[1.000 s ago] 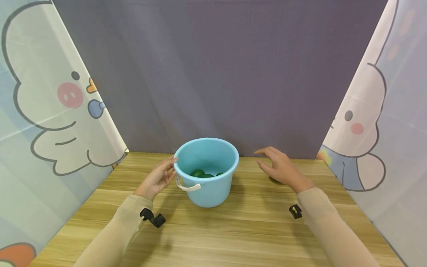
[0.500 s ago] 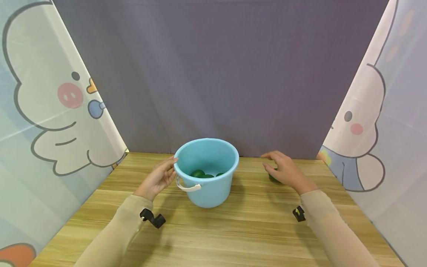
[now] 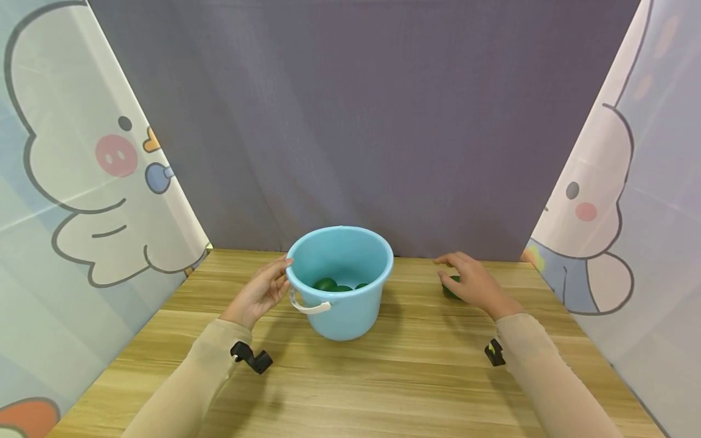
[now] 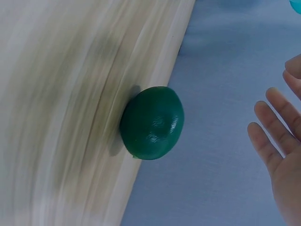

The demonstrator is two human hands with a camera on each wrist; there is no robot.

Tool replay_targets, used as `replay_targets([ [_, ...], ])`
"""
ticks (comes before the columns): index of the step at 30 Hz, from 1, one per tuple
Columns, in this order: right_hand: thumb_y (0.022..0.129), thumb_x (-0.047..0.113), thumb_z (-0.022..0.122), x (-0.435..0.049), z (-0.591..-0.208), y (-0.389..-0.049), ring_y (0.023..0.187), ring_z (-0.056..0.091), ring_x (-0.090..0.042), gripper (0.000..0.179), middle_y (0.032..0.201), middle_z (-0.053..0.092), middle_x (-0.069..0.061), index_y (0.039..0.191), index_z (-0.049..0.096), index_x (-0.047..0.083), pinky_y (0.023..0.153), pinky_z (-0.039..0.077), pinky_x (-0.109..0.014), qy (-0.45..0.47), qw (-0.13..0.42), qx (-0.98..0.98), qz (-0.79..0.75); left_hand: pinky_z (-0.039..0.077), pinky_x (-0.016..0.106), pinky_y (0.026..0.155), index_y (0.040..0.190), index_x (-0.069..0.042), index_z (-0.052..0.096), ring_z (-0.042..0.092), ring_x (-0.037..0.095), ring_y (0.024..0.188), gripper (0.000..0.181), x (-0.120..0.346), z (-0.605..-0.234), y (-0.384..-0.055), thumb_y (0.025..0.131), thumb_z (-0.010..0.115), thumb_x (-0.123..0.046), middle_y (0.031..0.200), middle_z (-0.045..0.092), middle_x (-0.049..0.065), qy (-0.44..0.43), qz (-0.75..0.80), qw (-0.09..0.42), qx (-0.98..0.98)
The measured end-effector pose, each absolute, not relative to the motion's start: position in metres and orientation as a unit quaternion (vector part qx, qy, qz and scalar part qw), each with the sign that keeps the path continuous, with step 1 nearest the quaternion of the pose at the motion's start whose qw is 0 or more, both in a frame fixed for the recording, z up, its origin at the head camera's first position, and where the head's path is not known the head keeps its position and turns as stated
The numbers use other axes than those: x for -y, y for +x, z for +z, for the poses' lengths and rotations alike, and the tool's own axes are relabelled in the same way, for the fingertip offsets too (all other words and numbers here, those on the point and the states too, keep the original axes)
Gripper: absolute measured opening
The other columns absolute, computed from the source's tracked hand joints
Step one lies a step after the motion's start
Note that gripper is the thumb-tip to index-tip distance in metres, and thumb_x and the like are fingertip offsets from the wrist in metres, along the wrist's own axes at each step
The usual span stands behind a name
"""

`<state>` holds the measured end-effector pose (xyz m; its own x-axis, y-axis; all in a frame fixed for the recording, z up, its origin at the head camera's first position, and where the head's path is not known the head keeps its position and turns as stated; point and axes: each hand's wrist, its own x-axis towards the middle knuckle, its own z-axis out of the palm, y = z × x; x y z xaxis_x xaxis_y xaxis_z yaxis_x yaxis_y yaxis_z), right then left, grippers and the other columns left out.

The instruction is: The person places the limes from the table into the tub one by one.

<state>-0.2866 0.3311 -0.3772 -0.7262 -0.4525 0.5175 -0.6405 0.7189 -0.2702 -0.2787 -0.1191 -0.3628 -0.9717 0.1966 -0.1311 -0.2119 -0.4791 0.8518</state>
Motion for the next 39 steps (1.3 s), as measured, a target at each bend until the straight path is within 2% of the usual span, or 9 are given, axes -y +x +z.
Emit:
replay_targets([
  [10,0.095,0.007,0.069,-0.338,-0.384,-0.288,0.11,0.059,-0.042,0.034,0.123,0.062,-0.022,0.127,0.062,-0.003,0.088,0.054,-0.061,0.273,0.159,0.926,0.205,0.057,0.009,0.061,0.148,-0.009,0.042,0.061,0.004,0.07,0.05,0.119,-0.364,-0.279,0.102,0.061,-0.014,0.109,0.055,0.007,-0.012,0.861,0.118,-0.495],
  [18,0.092,0.006,0.072,-0.343,-0.391,-0.29,0.117,0.054,-0.048,0.039,0.125,0.061,-0.026,0.126,0.06,-0.008,0.096,0.048,-0.066,0.273,0.149,0.93,0.194,0.056,0.009,0.061,0.148,-0.009,0.042,0.061,0.004,0.071,0.05,0.119,-0.364,-0.279,0.102,0.061,-0.014,0.108,0.055,0.006,-0.009,0.863,0.12,-0.491],
  [28,0.089,0.008,0.076,-0.349,-0.403,-0.292,0.115,0.054,-0.05,0.038,0.122,0.062,-0.026,0.122,0.062,-0.006,0.095,0.048,-0.068,0.264,0.154,0.932,0.196,0.056,0.009,0.06,0.148,-0.009,0.043,0.061,0.004,0.07,0.05,0.12,-0.364,-0.279,0.102,0.061,-0.014,0.107,0.055,0.006,-0.012,0.863,0.119,-0.491],
  [39,0.09,0.01,0.075,-0.351,-0.412,-0.296,0.114,0.053,-0.052,0.039,0.125,0.059,-0.03,0.123,0.062,-0.005,0.092,0.05,-0.066,0.228,0.134,0.943,0.204,0.057,0.009,0.061,0.15,-0.01,0.041,0.061,0.004,0.07,0.052,0.119,-0.364,-0.279,0.102,0.062,-0.015,0.11,0.054,0.007,-0.012,0.861,0.12,-0.494],
])
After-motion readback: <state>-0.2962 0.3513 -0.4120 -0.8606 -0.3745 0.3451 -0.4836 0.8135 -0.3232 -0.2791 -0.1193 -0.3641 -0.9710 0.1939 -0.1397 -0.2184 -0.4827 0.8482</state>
